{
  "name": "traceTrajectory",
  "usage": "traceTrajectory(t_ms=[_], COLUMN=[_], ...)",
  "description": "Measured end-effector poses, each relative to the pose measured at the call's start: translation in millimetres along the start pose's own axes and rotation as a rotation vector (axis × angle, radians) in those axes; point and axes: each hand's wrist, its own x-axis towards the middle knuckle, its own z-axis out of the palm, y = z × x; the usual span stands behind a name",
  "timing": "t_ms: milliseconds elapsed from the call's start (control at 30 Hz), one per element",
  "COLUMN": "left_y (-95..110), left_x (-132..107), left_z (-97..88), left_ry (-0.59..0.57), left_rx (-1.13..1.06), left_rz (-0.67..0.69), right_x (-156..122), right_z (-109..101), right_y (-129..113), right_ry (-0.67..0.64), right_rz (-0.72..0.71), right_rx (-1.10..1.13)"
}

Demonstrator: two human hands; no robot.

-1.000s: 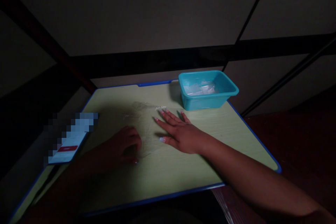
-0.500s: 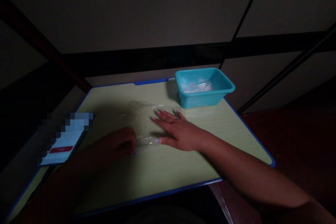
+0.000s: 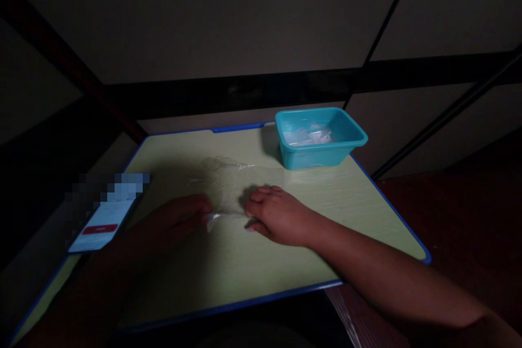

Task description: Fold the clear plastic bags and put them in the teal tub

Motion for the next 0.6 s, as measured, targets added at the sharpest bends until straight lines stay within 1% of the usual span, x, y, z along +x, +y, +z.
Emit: traceTrajectory(t_ms=[100,200,267,400,533,600], left_y=[0,-1,-2,-3,-3,-2], left_x=[1,3,6,10,12,12], left_z=[1.6,5.9,9.8,16.5,20.4,22.7], left_ry=[0.054,0.162,0.222,0.258,0.341,0.347], left_rx=[-0.010,-0.034,-0.065,-0.102,-0.145,-0.197], left_rz=[0.000,0.002,0.035,0.119,0.110,0.102], right_x=[2,3,4,4,4,3], right_z=[5,8,10,11,10,9], right_y=[-1,0,1,3,1,-1], right_ry=[0.018,0.046,0.061,0.085,0.077,0.056], right_rz=[0.009,0.007,0.003,0.005,-0.024,-0.032], right_rx=[-0.028,-0.004,0.039,0.143,0.211,0.215])
